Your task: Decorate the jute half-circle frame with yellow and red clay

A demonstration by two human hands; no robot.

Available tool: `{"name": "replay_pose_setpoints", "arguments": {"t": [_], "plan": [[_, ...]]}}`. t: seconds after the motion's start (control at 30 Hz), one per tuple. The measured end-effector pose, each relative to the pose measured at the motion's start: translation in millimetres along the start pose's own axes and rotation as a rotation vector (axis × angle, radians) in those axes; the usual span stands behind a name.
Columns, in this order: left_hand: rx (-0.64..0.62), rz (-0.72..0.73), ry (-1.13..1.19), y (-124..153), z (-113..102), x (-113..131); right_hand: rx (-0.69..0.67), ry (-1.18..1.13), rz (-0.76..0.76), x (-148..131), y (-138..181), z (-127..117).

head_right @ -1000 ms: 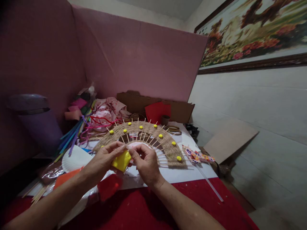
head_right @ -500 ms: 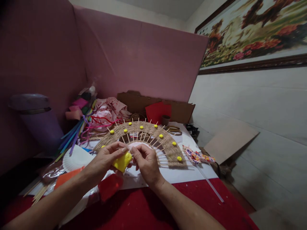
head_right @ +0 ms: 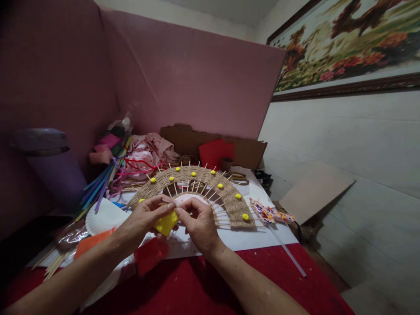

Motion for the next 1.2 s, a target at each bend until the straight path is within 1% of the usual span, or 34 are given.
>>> {"name": "replay_pose_setpoints", "arguments": {"t": [0.2, 0.43, 0.63, 0.77, 1.0, 1.2], "plan": [[0.006, 0.003, 0.006, 0.8, 0.0, 1.8, 0.035, -0.029, -0.004, -2.7, -1.0, -1.2], [-0.006, 0.012, 0.0, 2.1, 2.3, 4.3, 0.026, -0.005, 0.003, -1.7, 1.1, -0.4], [0.007, 0.018, 0.012, 3.8, 1.6, 4.6, 0.017, 0.065, -0.035, -5.3, 1.9, -0.6], [0.018, 0.016, 0.033, 3.4, 0.1, 4.7, 0.009, 0.069, -0.045, -7.3, 2.1, 0.1], [0.0, 0.023, 0.043, 3.3, 1.5, 4.2, 0.005, 0.055, -0.035, -6.4, 2.2, 0.2], [0.042, 0.005, 0.057, 1.0, -3.4, 1.7, 0.022, 0.026, -0.032, -3.3, 1.6, -1.6]]}}
Point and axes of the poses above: each hand's wrist, its own y-axis away from the middle knuckle, its own z-axis out of the palm, x = y × z, the point moved 8 cm from there along -y, towards the middle knuckle, and after that the axes turned 9 degrees about -z, right-handed, at the moved point
